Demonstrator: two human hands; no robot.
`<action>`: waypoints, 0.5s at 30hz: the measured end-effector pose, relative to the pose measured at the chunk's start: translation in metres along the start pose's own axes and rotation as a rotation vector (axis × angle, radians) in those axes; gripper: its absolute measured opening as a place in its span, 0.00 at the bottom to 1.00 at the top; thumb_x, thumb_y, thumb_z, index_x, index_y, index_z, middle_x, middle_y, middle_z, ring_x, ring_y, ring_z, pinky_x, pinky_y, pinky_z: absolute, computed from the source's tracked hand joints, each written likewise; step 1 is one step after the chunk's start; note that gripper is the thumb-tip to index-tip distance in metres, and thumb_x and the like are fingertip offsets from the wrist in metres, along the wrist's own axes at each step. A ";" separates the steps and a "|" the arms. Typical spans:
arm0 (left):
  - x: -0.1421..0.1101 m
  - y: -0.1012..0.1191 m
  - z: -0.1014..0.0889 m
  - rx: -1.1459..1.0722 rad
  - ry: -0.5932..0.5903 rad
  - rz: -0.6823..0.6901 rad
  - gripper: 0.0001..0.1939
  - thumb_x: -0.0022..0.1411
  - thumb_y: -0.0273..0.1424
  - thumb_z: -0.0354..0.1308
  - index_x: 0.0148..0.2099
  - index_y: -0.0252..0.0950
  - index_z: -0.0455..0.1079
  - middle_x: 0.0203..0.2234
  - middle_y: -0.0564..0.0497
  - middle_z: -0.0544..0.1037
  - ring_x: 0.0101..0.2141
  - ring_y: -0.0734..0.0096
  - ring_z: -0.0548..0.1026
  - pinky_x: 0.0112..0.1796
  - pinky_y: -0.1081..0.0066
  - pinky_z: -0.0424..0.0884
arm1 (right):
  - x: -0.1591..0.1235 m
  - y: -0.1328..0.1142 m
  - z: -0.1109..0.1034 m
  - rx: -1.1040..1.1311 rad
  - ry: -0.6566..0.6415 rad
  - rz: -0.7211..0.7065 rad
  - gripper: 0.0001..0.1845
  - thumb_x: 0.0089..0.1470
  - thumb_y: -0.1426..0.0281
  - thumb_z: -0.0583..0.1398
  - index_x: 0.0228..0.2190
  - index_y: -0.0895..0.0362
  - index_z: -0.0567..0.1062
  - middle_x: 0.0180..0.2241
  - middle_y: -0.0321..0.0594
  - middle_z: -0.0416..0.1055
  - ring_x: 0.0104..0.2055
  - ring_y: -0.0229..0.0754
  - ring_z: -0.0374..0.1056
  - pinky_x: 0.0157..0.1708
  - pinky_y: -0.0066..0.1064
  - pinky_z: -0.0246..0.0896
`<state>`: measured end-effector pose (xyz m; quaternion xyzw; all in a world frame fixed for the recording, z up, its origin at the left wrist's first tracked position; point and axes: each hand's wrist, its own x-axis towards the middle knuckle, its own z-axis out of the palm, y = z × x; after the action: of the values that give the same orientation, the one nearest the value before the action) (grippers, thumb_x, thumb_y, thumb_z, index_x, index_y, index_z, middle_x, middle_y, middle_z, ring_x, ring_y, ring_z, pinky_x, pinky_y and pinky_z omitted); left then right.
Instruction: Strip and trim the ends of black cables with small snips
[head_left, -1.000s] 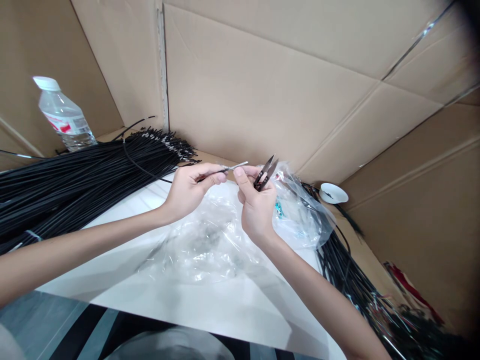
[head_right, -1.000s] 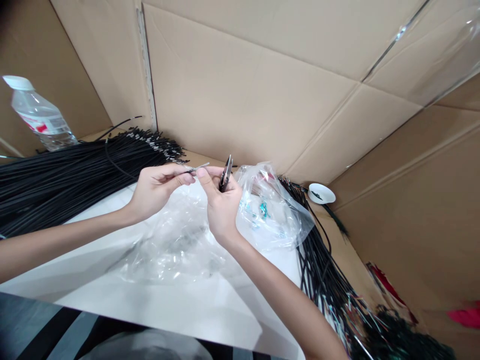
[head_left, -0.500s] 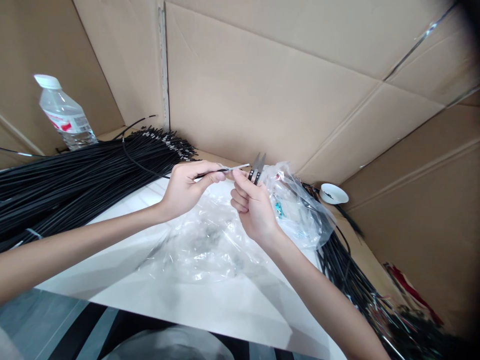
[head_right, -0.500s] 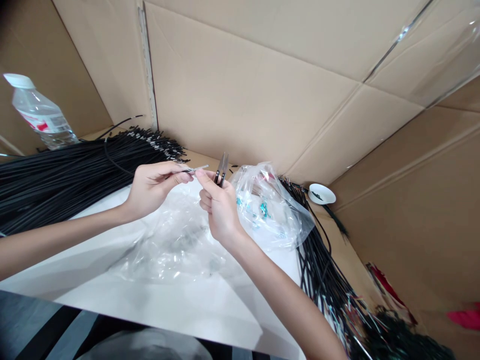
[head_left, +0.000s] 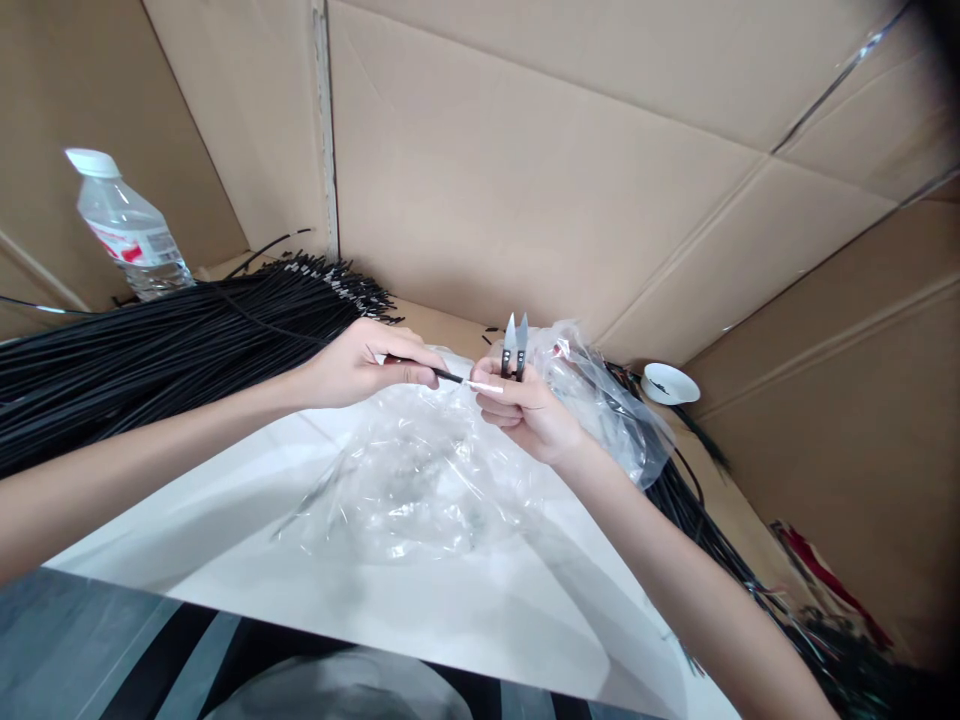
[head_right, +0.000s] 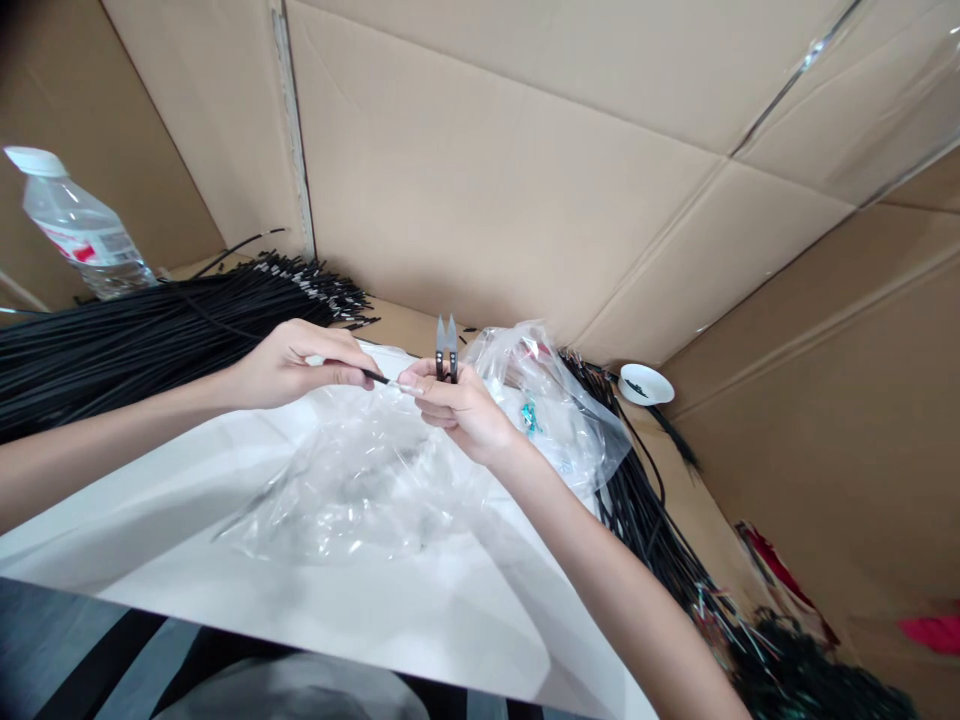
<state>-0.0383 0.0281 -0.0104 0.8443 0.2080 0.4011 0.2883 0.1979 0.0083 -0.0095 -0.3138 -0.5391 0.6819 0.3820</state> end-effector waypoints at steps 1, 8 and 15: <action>0.002 0.005 -0.003 0.058 -0.034 0.049 0.07 0.67 0.36 0.63 0.43 0.43 0.82 0.33 0.50 0.83 0.33 0.70 0.77 0.35 0.73 0.71 | 0.000 -0.001 -0.004 -0.044 -0.040 -0.003 0.18 0.41 0.61 0.73 0.23 0.57 0.72 0.15 0.22 0.48 0.17 0.26 0.36 0.18 0.28 0.28; 0.022 0.022 -0.024 0.421 -0.262 0.203 0.15 0.71 0.32 0.51 0.46 0.50 0.80 0.35 0.50 0.83 0.34 0.66 0.76 0.35 0.67 0.66 | 0.007 -0.012 -0.023 -0.402 -0.035 -0.066 0.16 0.46 0.59 0.71 0.23 0.57 0.76 0.17 0.27 0.52 0.20 0.30 0.42 0.22 0.31 0.32; 0.023 0.001 -0.022 0.646 -0.392 0.186 0.21 0.66 0.24 0.47 0.44 0.49 0.80 0.34 0.53 0.82 0.34 0.68 0.74 0.36 0.70 0.65 | -0.006 -0.007 -0.023 -0.409 0.203 -0.012 0.20 0.54 0.53 0.64 0.26 0.58 0.75 0.19 0.27 0.47 0.21 0.32 0.38 0.22 0.31 0.30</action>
<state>-0.0421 0.0478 0.0147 0.9674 0.1872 0.1703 0.0045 0.2219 0.0152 -0.0082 -0.4486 -0.6266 0.5212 0.3667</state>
